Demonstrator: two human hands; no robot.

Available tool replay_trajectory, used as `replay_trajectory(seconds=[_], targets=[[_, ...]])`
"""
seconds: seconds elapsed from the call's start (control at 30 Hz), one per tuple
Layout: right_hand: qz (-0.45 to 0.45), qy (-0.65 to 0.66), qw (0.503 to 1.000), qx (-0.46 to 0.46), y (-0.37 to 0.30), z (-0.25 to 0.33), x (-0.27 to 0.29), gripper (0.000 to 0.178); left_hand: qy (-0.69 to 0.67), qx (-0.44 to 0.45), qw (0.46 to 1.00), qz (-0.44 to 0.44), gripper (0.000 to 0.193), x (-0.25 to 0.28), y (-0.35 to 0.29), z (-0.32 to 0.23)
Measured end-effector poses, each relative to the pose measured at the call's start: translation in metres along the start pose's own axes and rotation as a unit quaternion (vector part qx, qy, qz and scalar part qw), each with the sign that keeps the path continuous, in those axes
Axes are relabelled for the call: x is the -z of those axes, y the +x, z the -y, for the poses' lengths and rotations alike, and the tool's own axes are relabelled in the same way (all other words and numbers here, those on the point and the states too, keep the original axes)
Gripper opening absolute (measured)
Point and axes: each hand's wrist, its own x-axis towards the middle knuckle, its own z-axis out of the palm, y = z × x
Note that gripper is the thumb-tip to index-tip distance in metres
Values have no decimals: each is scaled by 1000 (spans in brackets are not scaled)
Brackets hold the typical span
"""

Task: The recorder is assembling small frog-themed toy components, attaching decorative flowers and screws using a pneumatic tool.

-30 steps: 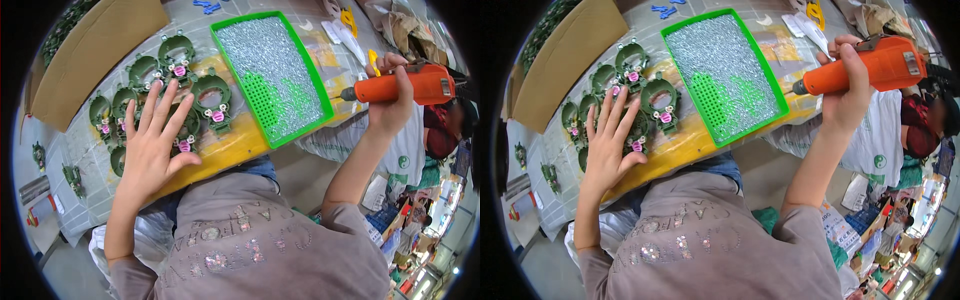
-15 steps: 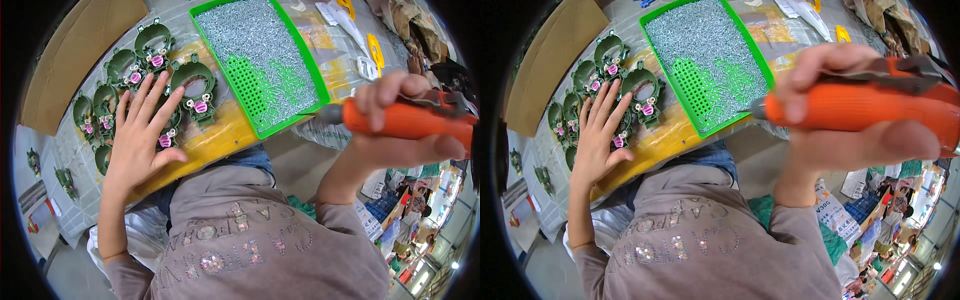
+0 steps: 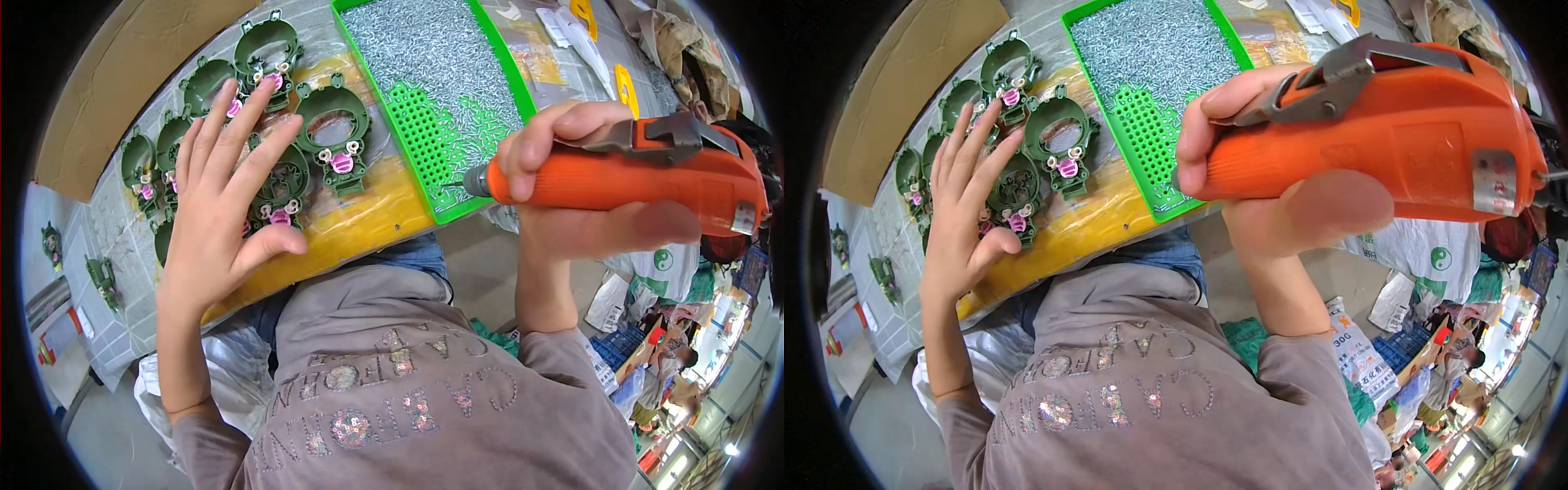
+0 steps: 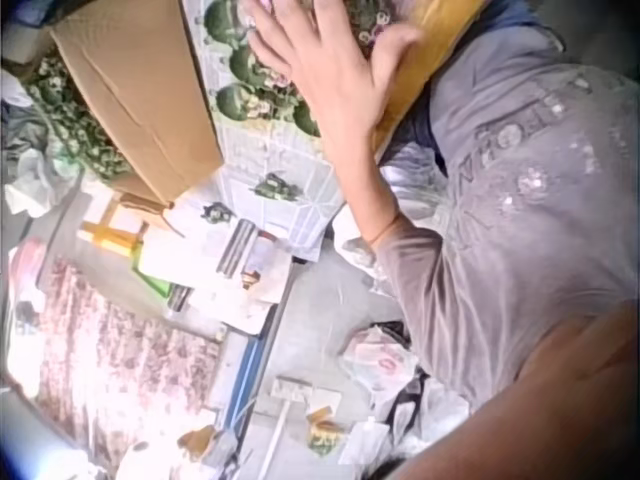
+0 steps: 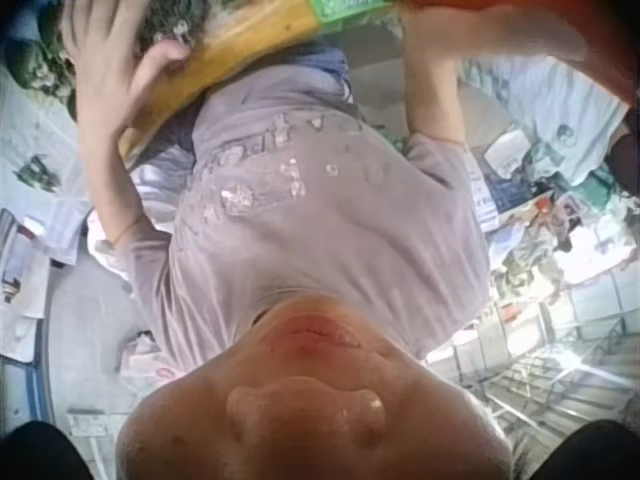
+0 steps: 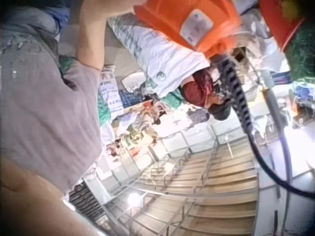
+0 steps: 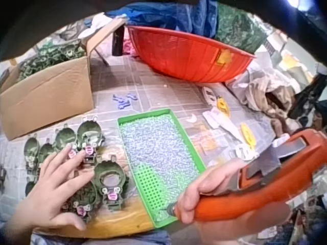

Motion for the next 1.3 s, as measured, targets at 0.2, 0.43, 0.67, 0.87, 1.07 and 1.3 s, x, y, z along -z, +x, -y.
replay_trajectory(seconds=[0.2, 0.43, 0.67, 0.87, 1.07, 1.3], targets=[[83, -22, 996, 17, 1, 4, 11, 96, -101, 5, 990, -100, 45, 6, 2, -18], [49, -11, 999, 3, 1, -4, 11, 94, -147, 16, 977, -151, 33, 5, 5, -37], [-7, 44, 999, 1, -2, -4, 6, 93, -174, 30, 972, -155, 30, 1, 5, -42], [230, 16, 973, 7, 26, 45, 14, 90, -340, 58, 934, -93, 34, -10, 33, -66], [76, 62, 991, 88, 21, 66, -10, 76, -742, 244, 616, 101, 51, -16, 50, -84], [118, 98, 975, 159, 19, 62, -11, 63, -847, 238, 451, 150, 70, -21, 54, -84]])
